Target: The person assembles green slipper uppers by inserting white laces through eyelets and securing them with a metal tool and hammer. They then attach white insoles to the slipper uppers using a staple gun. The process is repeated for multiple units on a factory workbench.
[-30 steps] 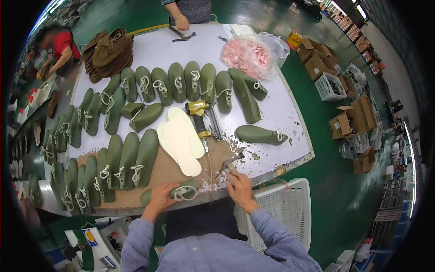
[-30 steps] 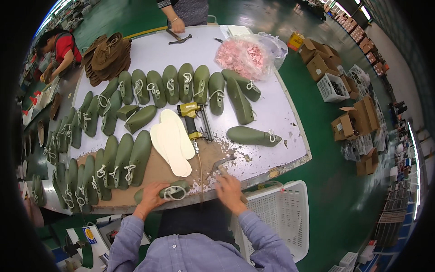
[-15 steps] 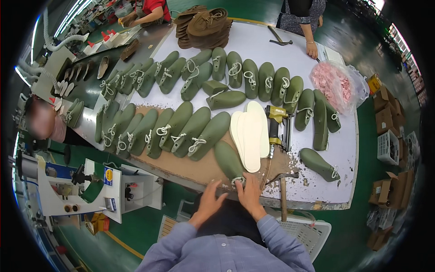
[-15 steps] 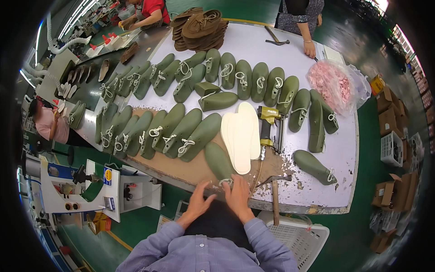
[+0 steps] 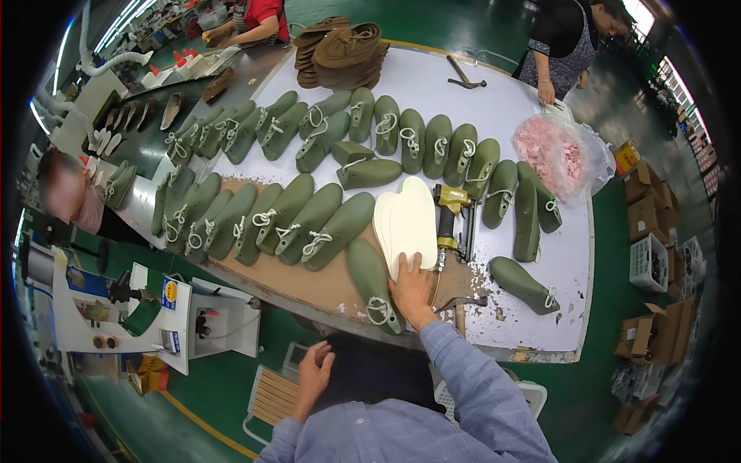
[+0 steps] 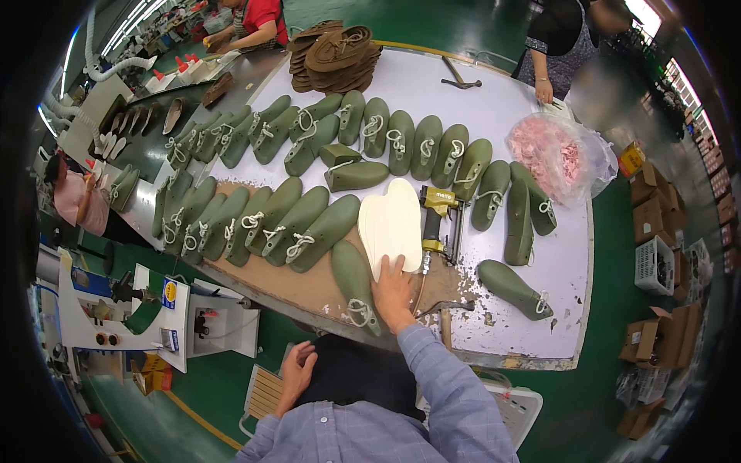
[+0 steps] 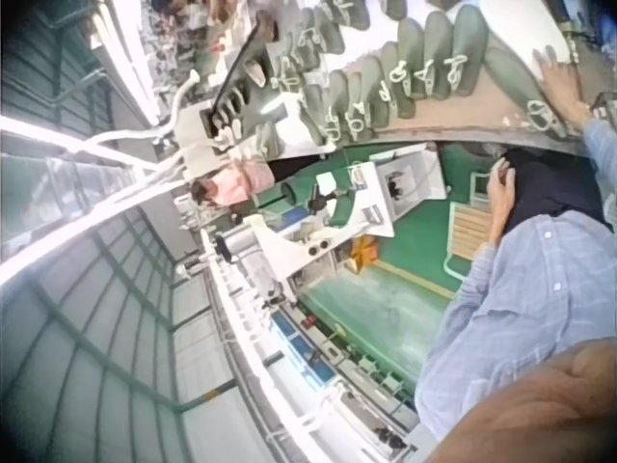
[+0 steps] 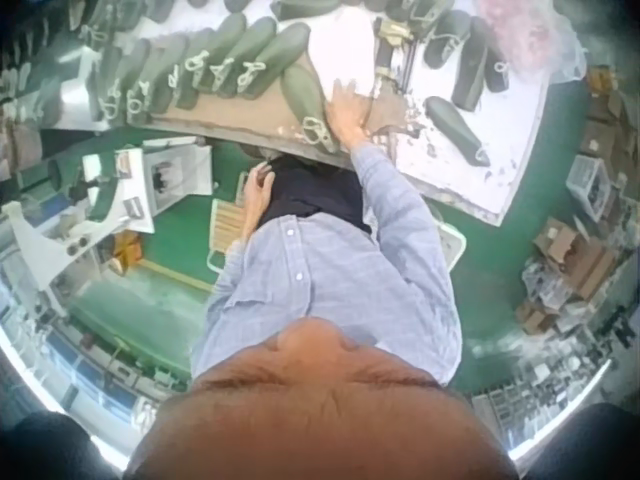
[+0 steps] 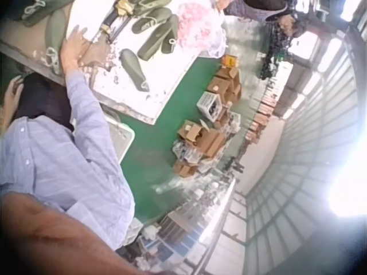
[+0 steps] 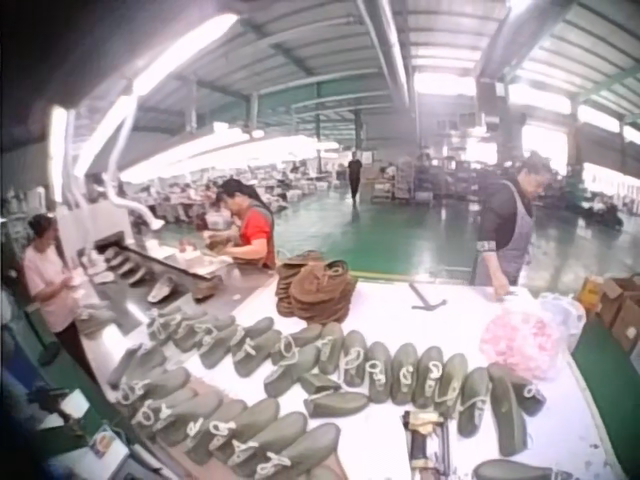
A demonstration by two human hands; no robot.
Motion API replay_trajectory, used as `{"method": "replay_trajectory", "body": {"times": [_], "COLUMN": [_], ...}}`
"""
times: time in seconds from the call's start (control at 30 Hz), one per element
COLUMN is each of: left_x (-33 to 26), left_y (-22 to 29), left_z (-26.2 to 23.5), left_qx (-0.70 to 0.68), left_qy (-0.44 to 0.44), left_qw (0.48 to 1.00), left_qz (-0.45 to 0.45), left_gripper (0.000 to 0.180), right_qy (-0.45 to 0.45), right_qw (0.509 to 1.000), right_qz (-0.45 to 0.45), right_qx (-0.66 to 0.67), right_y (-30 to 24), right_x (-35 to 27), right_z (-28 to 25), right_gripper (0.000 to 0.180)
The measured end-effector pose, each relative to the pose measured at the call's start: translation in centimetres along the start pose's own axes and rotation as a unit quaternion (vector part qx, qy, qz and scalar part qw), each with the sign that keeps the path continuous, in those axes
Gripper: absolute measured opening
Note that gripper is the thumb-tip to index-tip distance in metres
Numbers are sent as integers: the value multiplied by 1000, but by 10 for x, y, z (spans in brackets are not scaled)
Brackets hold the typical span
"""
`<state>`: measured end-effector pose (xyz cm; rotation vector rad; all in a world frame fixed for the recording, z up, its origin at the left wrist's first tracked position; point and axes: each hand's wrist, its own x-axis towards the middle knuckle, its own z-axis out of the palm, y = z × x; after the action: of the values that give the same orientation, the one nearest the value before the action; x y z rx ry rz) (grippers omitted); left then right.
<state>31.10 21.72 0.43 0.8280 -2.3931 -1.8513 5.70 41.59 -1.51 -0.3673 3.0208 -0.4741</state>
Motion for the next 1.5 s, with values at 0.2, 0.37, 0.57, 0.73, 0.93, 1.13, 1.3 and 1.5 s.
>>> {"method": "replay_trajectory", "body": {"times": [0.2,0.37,0.57,0.73,0.93,1.13,1.3,1.5], "left_x": [58,83,125,179,211,195,210,220], "left_y": [66,115,129,130,127,137,129,125], "left_z": [50,80,121,162,187,232,227,243], "left_qx": [4,-56,-159,-64,39,131,-28,-71], "left_qy": [-93,-143,-111,-95,-64,77,85,186], "left_qw": [991,982,981,991,987,983,983,959], "left_qz": [91,107,12,-73,-145,-101,-159,-204], "left_gripper": [37,41,75,101,79,60,67,73], "right_qy": [-35,-32,10,8,-212,88,34,53], "right_qw": [999,998,984,974,943,964,995,997], "right_qz": [3,8,38,2,-25,83,66,35], "right_qx": [-14,58,176,225,257,236,65,-31], "right_y": [-3,-1,2,1,17,73,59,55], "right_x": [6,11,5,-4,2,37,55,52], "right_z": [-2,-6,-32,-35,-89,-42,-27,-19], "right_gripper": [82,78,77,74,48,47,63,75]}}
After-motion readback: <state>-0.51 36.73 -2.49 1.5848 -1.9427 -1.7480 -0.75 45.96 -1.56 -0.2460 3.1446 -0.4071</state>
